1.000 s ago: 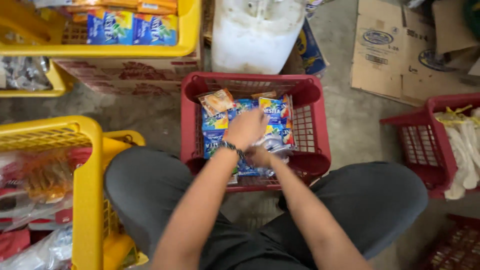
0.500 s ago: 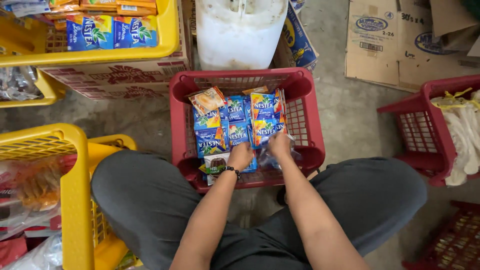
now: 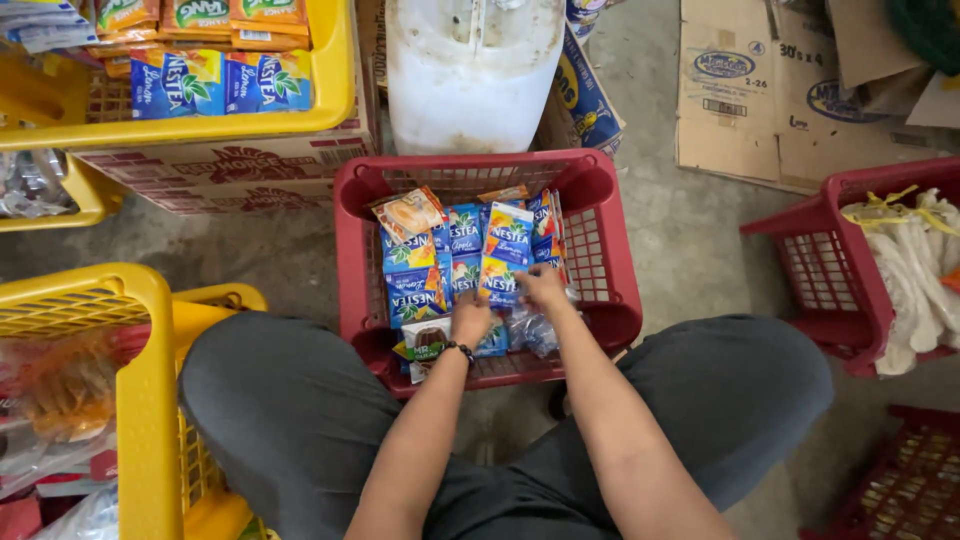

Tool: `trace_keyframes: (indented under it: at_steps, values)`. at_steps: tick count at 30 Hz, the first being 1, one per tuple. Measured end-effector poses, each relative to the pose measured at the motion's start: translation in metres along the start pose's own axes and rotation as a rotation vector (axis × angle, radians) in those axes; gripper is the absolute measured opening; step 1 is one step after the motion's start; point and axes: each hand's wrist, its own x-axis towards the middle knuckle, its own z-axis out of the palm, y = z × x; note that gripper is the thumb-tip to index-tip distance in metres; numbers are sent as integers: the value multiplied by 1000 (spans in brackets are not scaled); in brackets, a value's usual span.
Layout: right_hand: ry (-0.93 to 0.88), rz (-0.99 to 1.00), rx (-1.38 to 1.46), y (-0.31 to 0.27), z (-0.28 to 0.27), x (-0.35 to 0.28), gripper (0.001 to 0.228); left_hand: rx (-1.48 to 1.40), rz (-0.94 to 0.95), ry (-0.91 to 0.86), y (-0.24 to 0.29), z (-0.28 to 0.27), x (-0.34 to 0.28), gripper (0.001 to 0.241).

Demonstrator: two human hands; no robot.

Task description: The person organizes drink packets by taking them from a red crate and placing them into yellow plastic baskets.

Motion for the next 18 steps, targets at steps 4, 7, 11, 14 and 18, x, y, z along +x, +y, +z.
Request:
trace_keyframes:
  at_steps: [4, 7, 11, 14, 18]
  values:
    - [-34, -167, -8, -56, -6, -22, 30, -115, -91, 282, 62, -49, 1, 34]
    - [-43, -524, -28, -118, -19, -68, 20, -361, 26, 343, 116, -81, 5, 34]
    - [-65, -745, 6, -179, -27, -129, 15, -841, 38, 138, 212, -153, -24, 30]
    - [-148, -791, 143, -214, -31, -184, 13, -752, 224, 195, 248, -194, -41, 34]
    - [-164, -834, 349, -231, -36, -230, 12, -864, 292, 161, 286, -240, -69, 29]
